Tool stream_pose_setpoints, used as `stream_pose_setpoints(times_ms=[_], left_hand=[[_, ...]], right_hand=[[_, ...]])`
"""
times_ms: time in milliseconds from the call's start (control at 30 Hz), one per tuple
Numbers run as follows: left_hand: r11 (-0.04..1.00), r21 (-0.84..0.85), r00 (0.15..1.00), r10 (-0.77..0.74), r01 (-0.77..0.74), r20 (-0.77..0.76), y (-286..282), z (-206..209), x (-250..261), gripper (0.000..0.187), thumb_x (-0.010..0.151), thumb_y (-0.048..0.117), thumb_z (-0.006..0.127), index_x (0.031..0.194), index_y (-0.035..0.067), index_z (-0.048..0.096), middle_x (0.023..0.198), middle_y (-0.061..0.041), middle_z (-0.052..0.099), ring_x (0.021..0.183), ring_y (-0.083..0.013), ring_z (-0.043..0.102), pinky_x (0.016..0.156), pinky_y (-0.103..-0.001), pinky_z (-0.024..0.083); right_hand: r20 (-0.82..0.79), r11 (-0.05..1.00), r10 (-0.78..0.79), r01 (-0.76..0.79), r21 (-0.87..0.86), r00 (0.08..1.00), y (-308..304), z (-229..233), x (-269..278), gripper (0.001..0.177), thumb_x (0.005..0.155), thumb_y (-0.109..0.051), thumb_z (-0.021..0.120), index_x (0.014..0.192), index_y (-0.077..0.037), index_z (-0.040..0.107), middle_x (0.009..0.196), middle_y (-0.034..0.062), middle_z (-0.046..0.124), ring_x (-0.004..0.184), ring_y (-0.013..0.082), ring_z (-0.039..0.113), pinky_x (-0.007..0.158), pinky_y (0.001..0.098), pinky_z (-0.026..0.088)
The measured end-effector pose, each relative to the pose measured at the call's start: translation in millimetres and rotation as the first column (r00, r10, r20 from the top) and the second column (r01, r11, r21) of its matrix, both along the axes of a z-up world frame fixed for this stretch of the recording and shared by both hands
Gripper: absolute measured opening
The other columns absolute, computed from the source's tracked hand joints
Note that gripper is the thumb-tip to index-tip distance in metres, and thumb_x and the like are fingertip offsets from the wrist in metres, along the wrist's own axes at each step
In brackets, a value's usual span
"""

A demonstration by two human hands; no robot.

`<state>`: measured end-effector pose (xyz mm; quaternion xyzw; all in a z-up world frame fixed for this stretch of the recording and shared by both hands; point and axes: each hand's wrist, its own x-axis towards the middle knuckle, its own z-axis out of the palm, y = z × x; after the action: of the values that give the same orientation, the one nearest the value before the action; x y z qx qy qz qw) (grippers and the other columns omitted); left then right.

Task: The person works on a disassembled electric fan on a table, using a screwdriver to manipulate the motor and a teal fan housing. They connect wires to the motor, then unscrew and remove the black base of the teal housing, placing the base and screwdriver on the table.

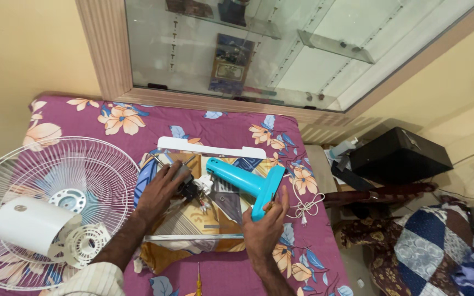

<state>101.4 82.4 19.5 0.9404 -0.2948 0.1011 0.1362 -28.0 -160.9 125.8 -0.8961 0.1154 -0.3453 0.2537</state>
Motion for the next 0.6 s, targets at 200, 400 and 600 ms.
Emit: stream_pose_setpoints(times_ms=[200,400,600], left_hand=[[0.999,-0.050,0.982,-0.025,0.016,-0.186,2,19,-18,0.114,0.061,0.001,0.087,0.158,0.017,0.031,0.166,-0.013,0.027,0.145,-0.0383,0.032,0.121,-0.042,0.035],[0.991,0.004,0.991,-0.132,0.132,0.014,-25,4,-2,0.091,0.070,0.019,0.088,0.147,0.008,0.040,0.155,-0.019,0.034,0.144,-0.0407,0.030,0.123,-0.048,0.026],[0.996,0.043,0.990,0.083,-0.078,-0.118,-46,4,-10,0.106,0.062,0.013,0.087,0.155,0.013,0.037,0.162,-0.015,0.032,0.147,-0.0402,0.023,0.124,-0.055,0.020]], right_hand=[[-0.020,0.997,0.032,-0.033,-0.074,0.999,-9,-8,-4,0.053,0.069,-0.007,0.084,0.104,0.001,0.045,0.158,0.0301,0.031,0.092,0.0353,0.070,0.076,0.0443,0.058],[-0.221,0.998,0.009,0.004,0.058,0.975,-38,-11,4,0.095,0.075,-0.011,0.080,0.153,0.005,0.027,0.102,0.0174,0.060,0.084,0.0320,0.072,0.072,0.0434,0.062],[-0.211,0.997,0.074,-0.072,0.021,0.975,-65,-10,6,0.096,0.074,-0.014,0.083,0.152,0.001,0.029,0.094,0.0136,0.062,0.079,0.0312,0.072,0.069,0.0450,0.060]])
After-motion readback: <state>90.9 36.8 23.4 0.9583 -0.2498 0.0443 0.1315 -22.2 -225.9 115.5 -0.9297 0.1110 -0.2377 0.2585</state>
